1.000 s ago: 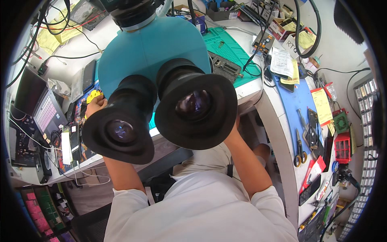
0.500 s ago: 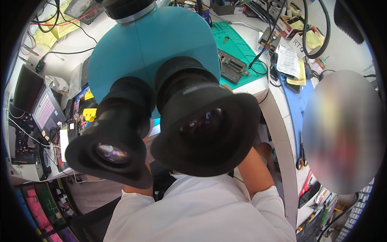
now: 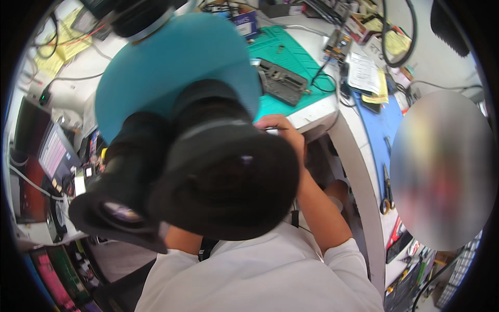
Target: The person disassembles a smartphone, removes the battery, and uses a screwdriver and tweezers to adjust internal components. They then reassemble the phone and connect a charging cable to test it.
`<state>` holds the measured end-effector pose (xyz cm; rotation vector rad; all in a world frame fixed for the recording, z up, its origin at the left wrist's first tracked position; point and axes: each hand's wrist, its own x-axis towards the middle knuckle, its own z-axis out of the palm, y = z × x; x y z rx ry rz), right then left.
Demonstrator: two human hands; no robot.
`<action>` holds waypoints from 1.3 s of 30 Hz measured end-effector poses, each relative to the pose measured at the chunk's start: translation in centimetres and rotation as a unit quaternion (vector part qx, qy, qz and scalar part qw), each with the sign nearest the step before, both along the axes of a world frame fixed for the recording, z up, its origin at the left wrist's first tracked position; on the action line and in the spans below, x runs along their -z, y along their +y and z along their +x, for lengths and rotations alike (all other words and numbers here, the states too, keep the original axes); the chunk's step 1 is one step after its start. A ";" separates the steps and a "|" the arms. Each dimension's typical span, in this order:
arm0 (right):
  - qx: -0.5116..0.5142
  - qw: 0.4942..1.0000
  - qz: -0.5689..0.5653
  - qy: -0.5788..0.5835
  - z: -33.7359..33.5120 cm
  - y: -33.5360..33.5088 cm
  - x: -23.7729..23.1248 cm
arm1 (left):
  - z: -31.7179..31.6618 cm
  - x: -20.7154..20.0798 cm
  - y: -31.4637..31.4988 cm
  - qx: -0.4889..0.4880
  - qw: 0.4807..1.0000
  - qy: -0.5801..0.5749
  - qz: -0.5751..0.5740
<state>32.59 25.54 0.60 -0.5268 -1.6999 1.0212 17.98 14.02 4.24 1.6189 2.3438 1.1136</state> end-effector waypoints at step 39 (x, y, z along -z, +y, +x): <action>0.084 0.951 -0.261 -0.144 27.1 -11.7 -4.7 | 18.3 -0.3 3.6 0.255 0.667 -0.695 -0.086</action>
